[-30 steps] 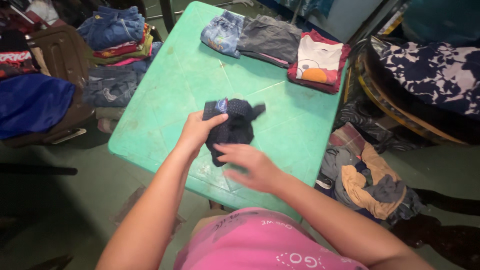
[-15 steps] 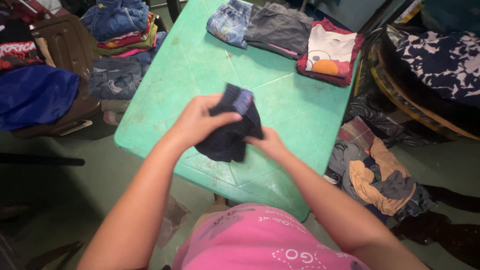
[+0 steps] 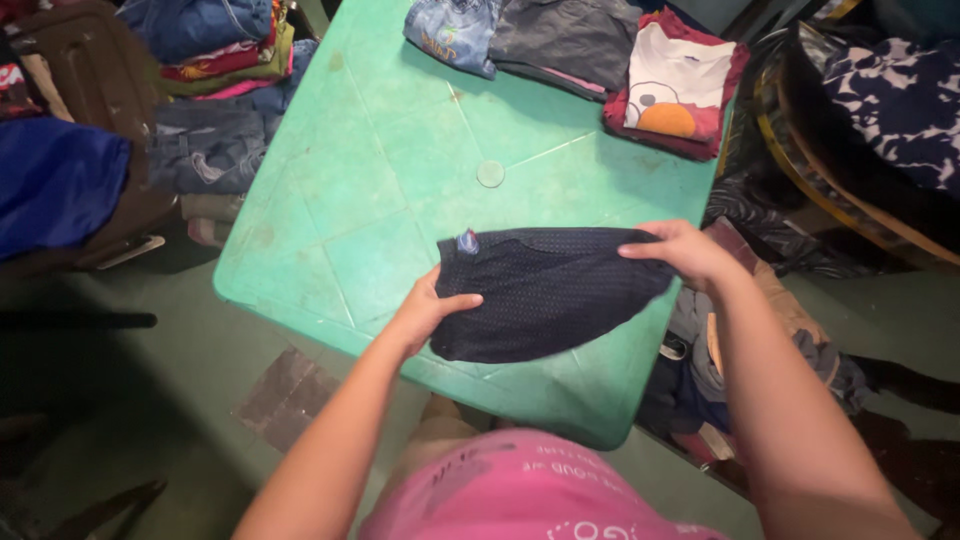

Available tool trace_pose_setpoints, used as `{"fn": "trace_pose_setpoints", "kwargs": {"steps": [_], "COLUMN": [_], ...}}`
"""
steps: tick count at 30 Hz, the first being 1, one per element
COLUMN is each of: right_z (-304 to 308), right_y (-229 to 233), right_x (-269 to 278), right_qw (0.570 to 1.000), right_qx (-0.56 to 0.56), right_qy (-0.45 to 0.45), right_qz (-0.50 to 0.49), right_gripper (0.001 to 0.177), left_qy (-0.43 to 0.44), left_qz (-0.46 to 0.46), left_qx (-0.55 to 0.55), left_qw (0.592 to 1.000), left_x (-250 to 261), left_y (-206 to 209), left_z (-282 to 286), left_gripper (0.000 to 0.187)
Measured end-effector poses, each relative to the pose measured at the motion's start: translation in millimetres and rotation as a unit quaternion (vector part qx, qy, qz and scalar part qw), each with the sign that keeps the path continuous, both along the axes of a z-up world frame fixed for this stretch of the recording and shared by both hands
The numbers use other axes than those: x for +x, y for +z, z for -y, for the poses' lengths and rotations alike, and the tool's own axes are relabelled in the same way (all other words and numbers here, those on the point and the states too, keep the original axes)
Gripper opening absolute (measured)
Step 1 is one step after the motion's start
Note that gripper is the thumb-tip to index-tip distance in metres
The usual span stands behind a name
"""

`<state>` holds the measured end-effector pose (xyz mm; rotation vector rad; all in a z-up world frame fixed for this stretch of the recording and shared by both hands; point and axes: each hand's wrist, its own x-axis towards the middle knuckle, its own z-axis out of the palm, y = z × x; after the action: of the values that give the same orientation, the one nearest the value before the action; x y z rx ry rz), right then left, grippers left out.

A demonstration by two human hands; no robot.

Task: The person folds multiple garments one by one on a green plastic table. They handle jeans, a red floral shirt, a pink striped top, denim shorts, black shorts, khaki pants, and a peach-colored top, placing each folded item into a growing stack.

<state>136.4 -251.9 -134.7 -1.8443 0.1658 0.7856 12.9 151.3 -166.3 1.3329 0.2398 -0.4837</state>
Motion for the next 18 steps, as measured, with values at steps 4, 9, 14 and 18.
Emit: {"fn": "trace_pose_setpoints", "kwargs": {"steps": [4, 9, 14, 18], "right_z": [-59, -166, -198, -188], "right_y": [-60, -108, -123, -140], "right_x": [12, -75, -109, -107], "right_qw": [0.942, 0.852, 0.826, 0.825], "right_qx": [-0.226, -0.328, -0.343, -0.344], "right_qy": [-0.010, 0.035, 0.147, 0.171], "right_qz": [0.249, 0.406, 0.421, 0.414], "right_gripper": [0.055, 0.073, 0.084, 0.077], "left_qy": [0.069, 0.143, 0.133, 0.071], "left_qz": [-0.148, -0.014, 0.080, 0.063], "left_qx": [0.027, -0.053, 0.109, 0.359], "left_qw": [0.986, 0.988, 0.982, 0.929], "left_x": [3, -10, -20, -9], "left_y": [-87, -167, -153, -87], "left_z": [-1, -5, 6, 27], "left_gripper": [0.094, 0.107, 0.114, 0.112]}}
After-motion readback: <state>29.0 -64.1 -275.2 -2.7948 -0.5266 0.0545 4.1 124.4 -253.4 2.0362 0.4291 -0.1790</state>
